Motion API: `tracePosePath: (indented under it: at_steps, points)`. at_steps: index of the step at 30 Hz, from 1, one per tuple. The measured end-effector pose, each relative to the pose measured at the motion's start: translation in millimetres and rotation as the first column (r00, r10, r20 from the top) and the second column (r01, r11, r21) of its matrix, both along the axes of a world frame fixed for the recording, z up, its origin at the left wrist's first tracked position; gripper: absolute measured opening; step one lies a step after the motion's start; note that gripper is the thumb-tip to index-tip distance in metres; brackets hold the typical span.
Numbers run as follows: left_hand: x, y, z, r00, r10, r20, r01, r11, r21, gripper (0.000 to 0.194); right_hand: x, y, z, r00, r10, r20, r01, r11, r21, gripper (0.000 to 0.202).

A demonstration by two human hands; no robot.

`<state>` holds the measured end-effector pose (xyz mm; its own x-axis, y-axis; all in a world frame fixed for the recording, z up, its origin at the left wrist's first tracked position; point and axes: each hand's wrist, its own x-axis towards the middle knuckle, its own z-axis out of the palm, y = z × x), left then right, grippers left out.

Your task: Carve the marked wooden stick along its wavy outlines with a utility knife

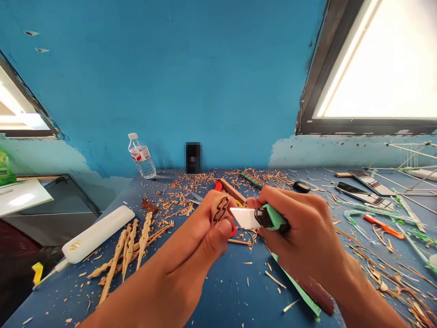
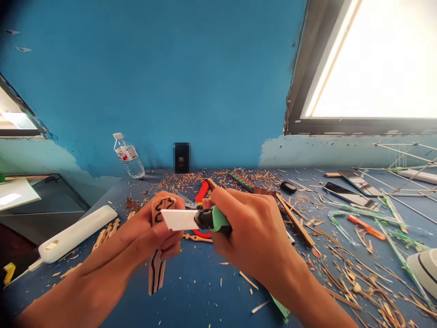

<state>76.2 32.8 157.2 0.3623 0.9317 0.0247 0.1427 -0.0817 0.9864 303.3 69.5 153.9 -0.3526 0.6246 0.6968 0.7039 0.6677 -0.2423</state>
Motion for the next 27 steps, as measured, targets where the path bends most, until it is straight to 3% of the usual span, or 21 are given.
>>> tracePosePath:
  at_steps: [4,7,11,15,18,22,27]
  points:
    - [5.7,-1.8,3.6,0.999,-0.044,0.000,0.044,0.999,-0.026,0.033,-2.8,-5.2,-1.4,0.999,-0.015,0.039,0.013,0.999,0.052,0.025]
    - [11.8,-3.5,6.9,0.996,-0.076,-0.040,0.078,0.996,0.052,0.041,-5.8,-10.5,0.0,0.996,-0.057,0.073,0.051,0.995,0.083,0.025]
    - [22.5,-6.0,11.2,0.988,-0.093,-0.125,0.118,0.970,0.211,0.019,-7.8,-15.1,0.7,0.992,-0.082,0.095,0.074,0.994,0.084,0.020]
    - [29.6,-6.5,8.0,0.978,0.014,-0.209,0.059,0.939,0.340,0.020,-10.3,-16.7,0.1,0.981,-0.138,0.135,0.123,0.986,0.112,0.016]
    - [33.3,-1.9,-0.8,0.953,0.154,-0.260,-0.040,0.917,0.397,0.025,-14.9,-15.6,-1.3,0.957,-0.249,0.152,0.234,0.966,0.107,0.014]
    - [42.3,14.5,-14.2,0.928,0.317,-0.195,-0.227,0.897,0.379,0.038,-26.7,-6.9,-9.1,0.887,-0.412,0.210,0.404,0.911,0.082,0.009]
    - [54.3,38.3,-28.8,0.933,0.344,-0.106,-0.296,0.901,0.318,0.038,-31.9,18.1,-19.5,0.840,-0.490,0.232,0.492,0.869,0.057,0.007]
